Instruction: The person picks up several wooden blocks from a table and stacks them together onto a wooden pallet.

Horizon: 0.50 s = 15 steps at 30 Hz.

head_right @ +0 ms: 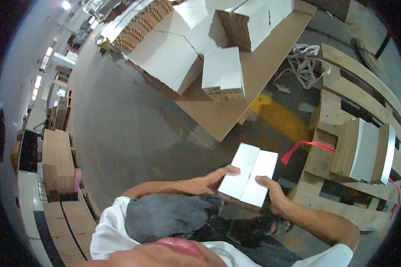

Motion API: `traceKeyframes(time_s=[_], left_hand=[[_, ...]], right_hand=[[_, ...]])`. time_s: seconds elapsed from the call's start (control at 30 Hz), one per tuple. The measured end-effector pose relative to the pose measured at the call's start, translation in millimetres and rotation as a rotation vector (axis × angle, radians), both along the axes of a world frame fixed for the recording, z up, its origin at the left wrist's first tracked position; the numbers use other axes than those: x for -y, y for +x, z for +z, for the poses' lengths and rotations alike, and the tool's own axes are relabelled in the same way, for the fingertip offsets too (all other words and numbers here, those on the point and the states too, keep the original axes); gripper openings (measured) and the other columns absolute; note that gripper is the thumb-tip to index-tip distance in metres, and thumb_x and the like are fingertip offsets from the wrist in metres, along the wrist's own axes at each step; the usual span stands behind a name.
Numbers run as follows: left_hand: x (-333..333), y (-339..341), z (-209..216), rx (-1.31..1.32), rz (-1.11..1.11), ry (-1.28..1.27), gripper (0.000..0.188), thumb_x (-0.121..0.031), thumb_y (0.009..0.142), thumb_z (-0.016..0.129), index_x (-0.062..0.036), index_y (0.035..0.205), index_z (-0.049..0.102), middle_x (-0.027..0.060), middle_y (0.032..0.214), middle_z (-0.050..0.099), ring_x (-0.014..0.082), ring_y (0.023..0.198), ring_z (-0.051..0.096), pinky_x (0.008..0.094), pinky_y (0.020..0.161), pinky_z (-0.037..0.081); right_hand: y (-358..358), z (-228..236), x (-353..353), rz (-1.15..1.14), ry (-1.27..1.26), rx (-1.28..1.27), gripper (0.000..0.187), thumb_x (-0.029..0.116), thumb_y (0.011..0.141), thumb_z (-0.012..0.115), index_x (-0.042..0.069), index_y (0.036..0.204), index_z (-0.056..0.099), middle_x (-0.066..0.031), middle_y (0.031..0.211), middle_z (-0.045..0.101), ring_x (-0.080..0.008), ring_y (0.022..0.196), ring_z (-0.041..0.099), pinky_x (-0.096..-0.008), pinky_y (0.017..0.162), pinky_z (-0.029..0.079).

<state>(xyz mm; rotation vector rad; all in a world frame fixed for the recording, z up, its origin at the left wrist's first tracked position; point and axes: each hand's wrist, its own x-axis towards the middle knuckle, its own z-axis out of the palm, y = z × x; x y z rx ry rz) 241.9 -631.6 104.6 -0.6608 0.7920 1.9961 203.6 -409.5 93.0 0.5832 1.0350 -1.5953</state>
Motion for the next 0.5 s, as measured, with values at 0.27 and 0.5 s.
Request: traceKeyframes(time_s=[0.27,0.5], left_hand=[[37.8,15.8,-20.5,0.212,0.137,-0.119,0.075,-0.048,0.079,0.065,-0.0036,0.135,0.045,0.0145,0.128,0.056,0.0276,0.114,0.054,0.0391,0.101,0.039],[121.8,29.5,-8.8,0.377,0.091,-0.37,0.07,-0.045,0.078,0.068,0.0007,0.129,0.051,0.0124,0.121,0.061,0.0223,0.109,0.058,0.0332,0.096,0.043]], right_hand=[[-2.7,-6.2,46.2,0.175,0.003,0.16,0.076,0.045,0.078,0.061,-0.002,0.134,0.04,-0.0189,0.129,0.051,-0.032,0.117,0.05,-0.0418,0.101,0.037],[38.2,-33.0,128.9,0.029,-0.198,0.319,0.071,0.043,0.079,0.061,0.003,0.135,0.04,-0.0136,0.126,0.053,-0.0293,0.117,0.049,-0.0418,0.1,0.038]])
